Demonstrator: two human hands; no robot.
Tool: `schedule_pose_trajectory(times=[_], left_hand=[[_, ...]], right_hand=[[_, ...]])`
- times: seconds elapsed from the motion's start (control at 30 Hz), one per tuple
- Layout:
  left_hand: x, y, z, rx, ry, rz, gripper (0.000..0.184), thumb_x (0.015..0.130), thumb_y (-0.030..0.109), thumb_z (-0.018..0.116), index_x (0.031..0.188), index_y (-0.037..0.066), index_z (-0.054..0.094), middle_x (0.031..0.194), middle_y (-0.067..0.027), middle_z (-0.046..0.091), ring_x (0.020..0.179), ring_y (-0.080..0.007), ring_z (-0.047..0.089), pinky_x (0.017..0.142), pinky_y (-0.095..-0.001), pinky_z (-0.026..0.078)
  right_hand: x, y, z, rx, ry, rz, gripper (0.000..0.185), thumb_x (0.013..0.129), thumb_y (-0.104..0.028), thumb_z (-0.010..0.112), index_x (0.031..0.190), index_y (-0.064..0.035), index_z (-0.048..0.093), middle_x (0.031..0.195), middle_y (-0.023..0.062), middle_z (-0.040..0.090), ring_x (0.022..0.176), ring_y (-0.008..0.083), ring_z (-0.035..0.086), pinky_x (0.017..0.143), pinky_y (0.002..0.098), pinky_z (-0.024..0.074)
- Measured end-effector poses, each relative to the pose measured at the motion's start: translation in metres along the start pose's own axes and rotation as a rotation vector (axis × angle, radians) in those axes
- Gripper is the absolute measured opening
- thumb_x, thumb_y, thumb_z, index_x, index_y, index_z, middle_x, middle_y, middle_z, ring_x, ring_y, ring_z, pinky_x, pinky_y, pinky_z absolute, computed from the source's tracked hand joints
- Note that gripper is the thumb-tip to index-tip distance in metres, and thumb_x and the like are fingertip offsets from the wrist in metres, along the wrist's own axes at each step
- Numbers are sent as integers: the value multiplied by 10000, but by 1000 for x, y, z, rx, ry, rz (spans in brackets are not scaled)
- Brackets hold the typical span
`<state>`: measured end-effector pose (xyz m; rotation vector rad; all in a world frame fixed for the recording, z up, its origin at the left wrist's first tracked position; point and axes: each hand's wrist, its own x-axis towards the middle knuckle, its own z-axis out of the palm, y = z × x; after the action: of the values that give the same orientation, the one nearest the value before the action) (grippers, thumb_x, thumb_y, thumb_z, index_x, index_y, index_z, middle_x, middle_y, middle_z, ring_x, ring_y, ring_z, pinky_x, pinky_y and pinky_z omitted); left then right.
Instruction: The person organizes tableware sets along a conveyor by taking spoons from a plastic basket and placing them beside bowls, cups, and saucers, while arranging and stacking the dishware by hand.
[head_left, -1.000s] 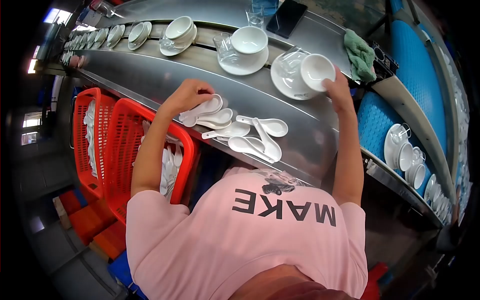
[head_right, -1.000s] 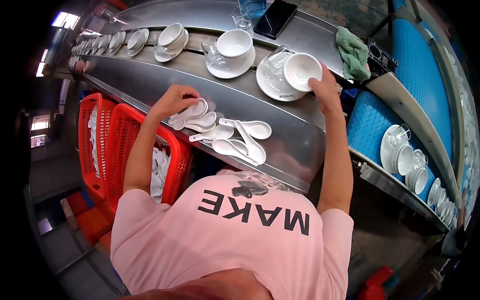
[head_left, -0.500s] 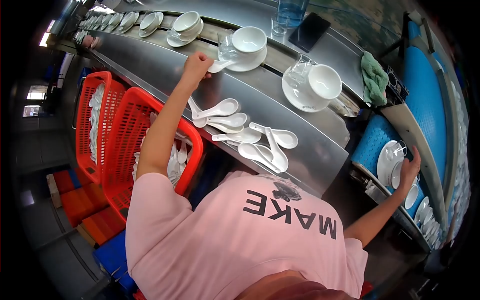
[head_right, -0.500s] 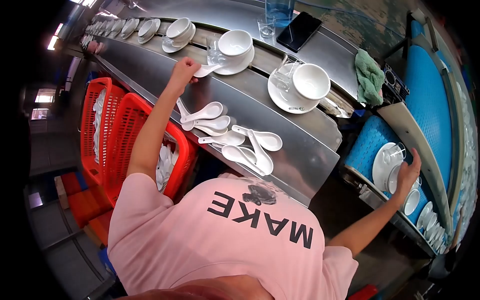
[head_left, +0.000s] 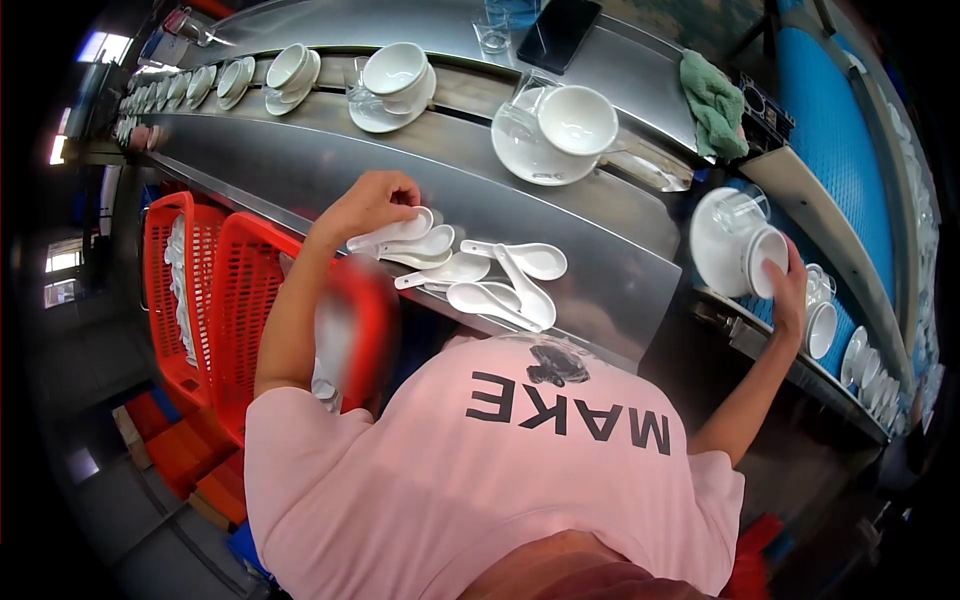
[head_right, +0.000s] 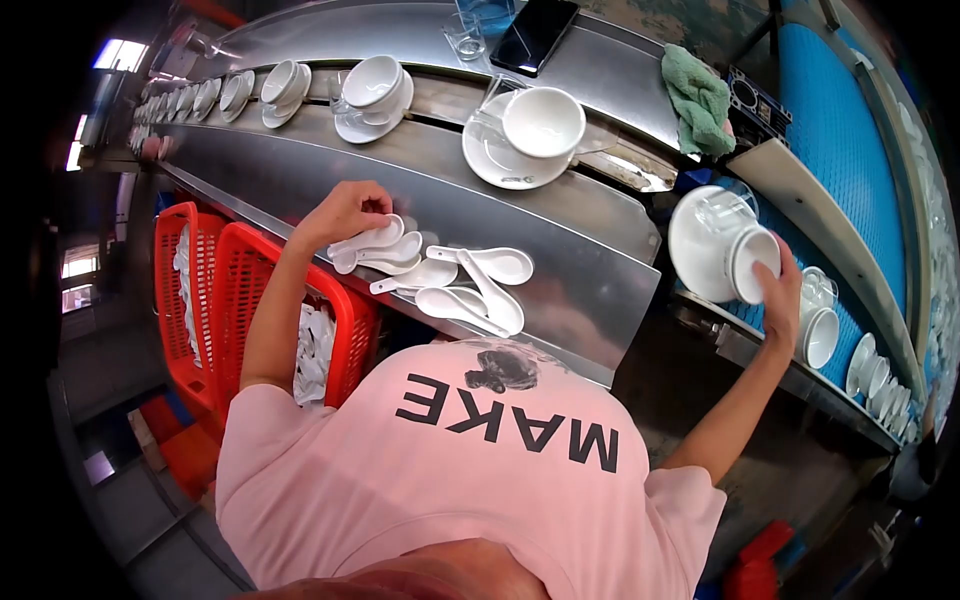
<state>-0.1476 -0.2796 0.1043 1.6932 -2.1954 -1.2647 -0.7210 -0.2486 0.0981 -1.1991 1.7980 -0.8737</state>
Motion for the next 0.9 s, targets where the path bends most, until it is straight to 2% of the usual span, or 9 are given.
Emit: schedule_pose_trajectory(times=[0.2, 0.3, 0.43, 0.57, 0.6, 0.63, 0.73, 0.8, 0.9], left_hand=[[7, -20, -9, -238, 154, -125, 235, 703, 33, 564, 934, -4, 548, 698, -20, 541, 622, -103, 513, 584, -233, 437], [17, -5, -16, -476, 382, -69, 267, 713, 16, 528, 978, -1, 517, 717, -18, 539, 639, -90, 514, 558, -215, 423], [38, -6, -21, -662, 416, -206, 192, 743, 46, 519, 929, 4, 498, 729, -46, 556, 545, -115, 554, 465, -201, 390], [62, -20, -10, -533, 487, -331, 122, 734, 84, 571, 809, 4, 517, 691, -46, 553, 518, -121, 565, 452, -210, 410], [63, -18, -9, -615, 461, -333, 165, 724, 110, 609, 827, -11, 564, 714, -58, 581, 592, -116, 581, 538, -220, 450], [62, -18, -8, -613, 446, -273, 189, 740, 116, 603, 875, -10, 565, 745, -64, 591, 633, -113, 582, 577, -219, 453], [57, -20, -4, -530, 411, -133, 299, 770, 127, 588, 1033, -15, 573, 868, -74, 618, 813, -112, 571, 740, -228, 445], [41, -2, -14, -388, 361, -143, 275, 755, 118, 598, 995, -17, 589, 868, -67, 621, 785, -113, 568, 725, -230, 443], [20, 7, -19, -62, 175, -90, 230, 725, 105, 617, 919, -18, 607, 823, -65, 619, 743, -108, 555, 688, -233, 439]], right_hand=[[32, -18, 71, 92, -213, -98, 443, 675, -15, 514, 1118, -10, 521, 987, 71, 578, 890, 152, 545, 793, 270, 426], [43, -41, 113, 151, -312, -114, 459, 665, -3, 487, 1123, -4, 512, 981, 77, 582, 888, 155, 548, 796, 263, 422], [52, -65, 150, 151, -425, -179, 449, 684, 8, 459, 1131, 8, 506, 976, 80, 582, 887, 149, 540, 807, 251, 412], [44, -78, 148, 75, -377, -130, 341, 808, -99, 520, 1133, 3, 510, 936, 62, 575, 854, 115, 521, 774, 237, 413], [51, -63, 136, 24, -344, -262, 344, 830, -150, 539, 1150, -26, 512, 931, 53, 573, 844, 106, 521, 770, 239, 418], [46, -63, 123, 73, -228, -256, 345, 830, -151, 545, 1158, -49, 515, 955, 53, 577, 866, 117, 530, 789, 249, 421], [34, -43, 54, -38, 135, -351, 328, 819, -87, 537, 1147, -72, 538, 1068, 89, 571, 973, 167, 538, 857, 275, 413], [25, -15, -3, -336, 406, -420, 426, 736, 42, 484, 1151, -44, 525, 1119, 129, 554, 1048, 226, 525, 891, 317, 403], [-7, 19, -67, -918, 598, -144, 452, 715, 2, 467, 1164, -35, 508, 1138, 178, 527, 1030, 293, 527, 879, 342, 405]])
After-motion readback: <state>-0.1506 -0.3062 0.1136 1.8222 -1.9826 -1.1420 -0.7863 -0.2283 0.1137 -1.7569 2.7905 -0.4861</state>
